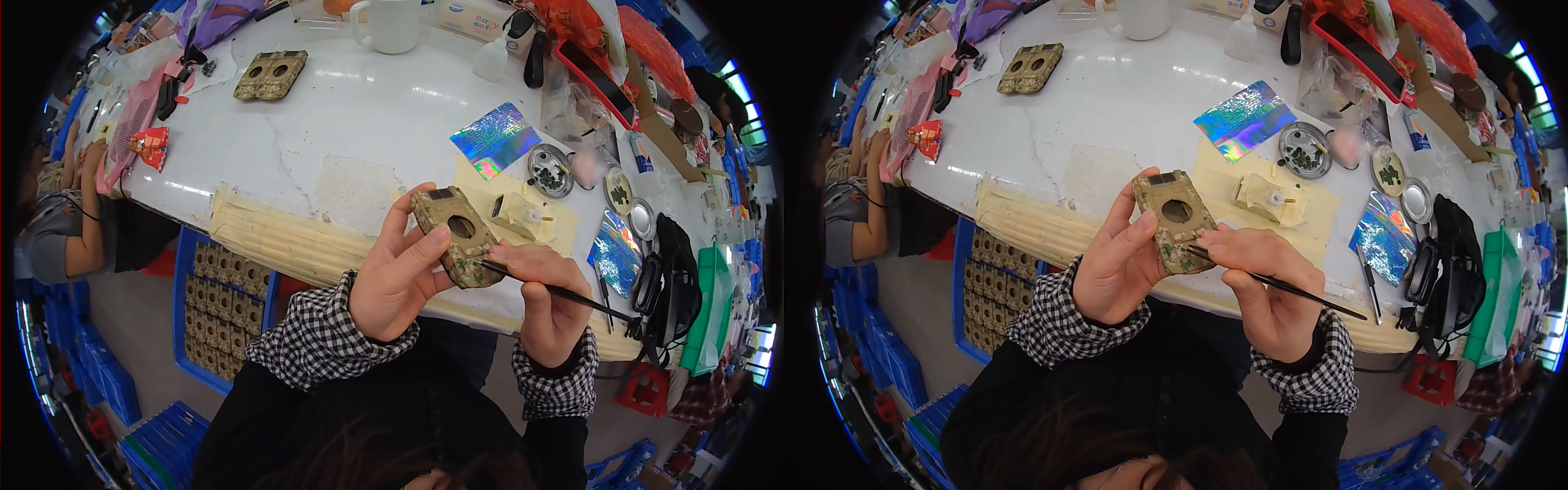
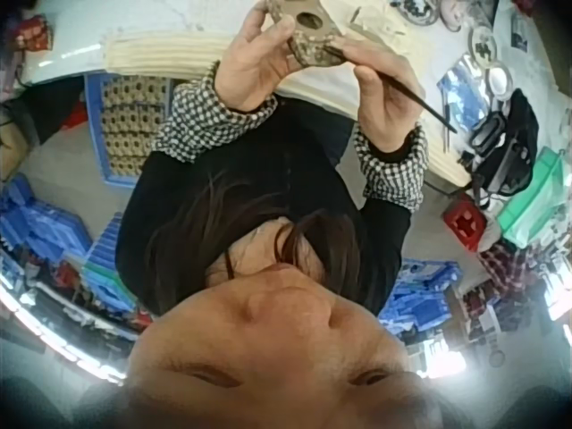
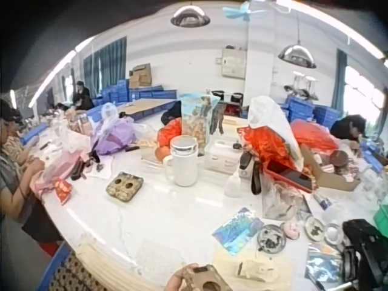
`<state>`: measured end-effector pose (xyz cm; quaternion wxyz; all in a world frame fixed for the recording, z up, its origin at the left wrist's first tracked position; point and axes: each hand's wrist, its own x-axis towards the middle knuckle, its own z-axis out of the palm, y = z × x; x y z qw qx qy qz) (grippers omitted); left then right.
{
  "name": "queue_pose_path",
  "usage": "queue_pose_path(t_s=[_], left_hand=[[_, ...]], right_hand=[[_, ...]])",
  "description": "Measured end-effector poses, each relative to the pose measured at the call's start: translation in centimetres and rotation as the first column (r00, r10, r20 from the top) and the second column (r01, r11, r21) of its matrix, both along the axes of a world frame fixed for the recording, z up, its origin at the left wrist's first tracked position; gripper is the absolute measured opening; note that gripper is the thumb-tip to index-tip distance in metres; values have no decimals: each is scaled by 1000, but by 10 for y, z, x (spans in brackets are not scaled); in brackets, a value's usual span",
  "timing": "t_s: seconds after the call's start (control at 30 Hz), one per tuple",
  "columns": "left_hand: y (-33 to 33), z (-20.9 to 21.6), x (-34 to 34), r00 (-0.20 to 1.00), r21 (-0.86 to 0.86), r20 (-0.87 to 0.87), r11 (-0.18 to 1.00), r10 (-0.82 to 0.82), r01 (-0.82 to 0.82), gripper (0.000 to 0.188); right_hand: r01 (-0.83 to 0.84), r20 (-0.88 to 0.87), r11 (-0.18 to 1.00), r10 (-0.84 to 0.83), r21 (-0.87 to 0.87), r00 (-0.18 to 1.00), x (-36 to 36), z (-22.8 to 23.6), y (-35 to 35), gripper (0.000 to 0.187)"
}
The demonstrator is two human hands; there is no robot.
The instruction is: Painting and detailing a small toy tank turret with a brush and using tweezers to handle small parts.
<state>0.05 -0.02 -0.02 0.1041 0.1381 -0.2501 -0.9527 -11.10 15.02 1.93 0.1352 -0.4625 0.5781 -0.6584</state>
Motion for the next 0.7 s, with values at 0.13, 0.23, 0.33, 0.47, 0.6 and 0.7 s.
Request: queue_pose_path(t_s=[0.13, 0.23, 0.33, 0.47, 0.6, 0.7], left_hand=[[0, 0, 0, 1000, 0, 0, 1000, 0, 0, 55], [0, 0, 0, 1000, 2, 0, 1000, 4, -4, 55], [0, 0, 0, 1000, 0, -1, 1000, 2, -2, 55], [0, 1, 0, 1000, -10, 1, 1000, -3, 3, 55], [0, -1, 0, 1000, -3, -10, 1000, -8, 8, 55], [-1, -1, 0, 1000, -3, -10, 1000, -8, 8, 55]], right_hand=[[3, 13, 1000, -3, 3, 1000, 1, 1, 0, 16], [-4, 6, 1000, 3, 6, 1000, 0, 1, 0, 16], [-10, 0, 1000, 10, 10, 1000, 0, 1, 0, 16], [-11, 4, 1000, 11, 12, 1000, 0, 1, 0, 16], [-7, -4, 1000, 7, 12, 1000, -1, 0, 0, 17], [-5, -2, 1000, 5, 8, 1000, -1, 0, 0, 17]])
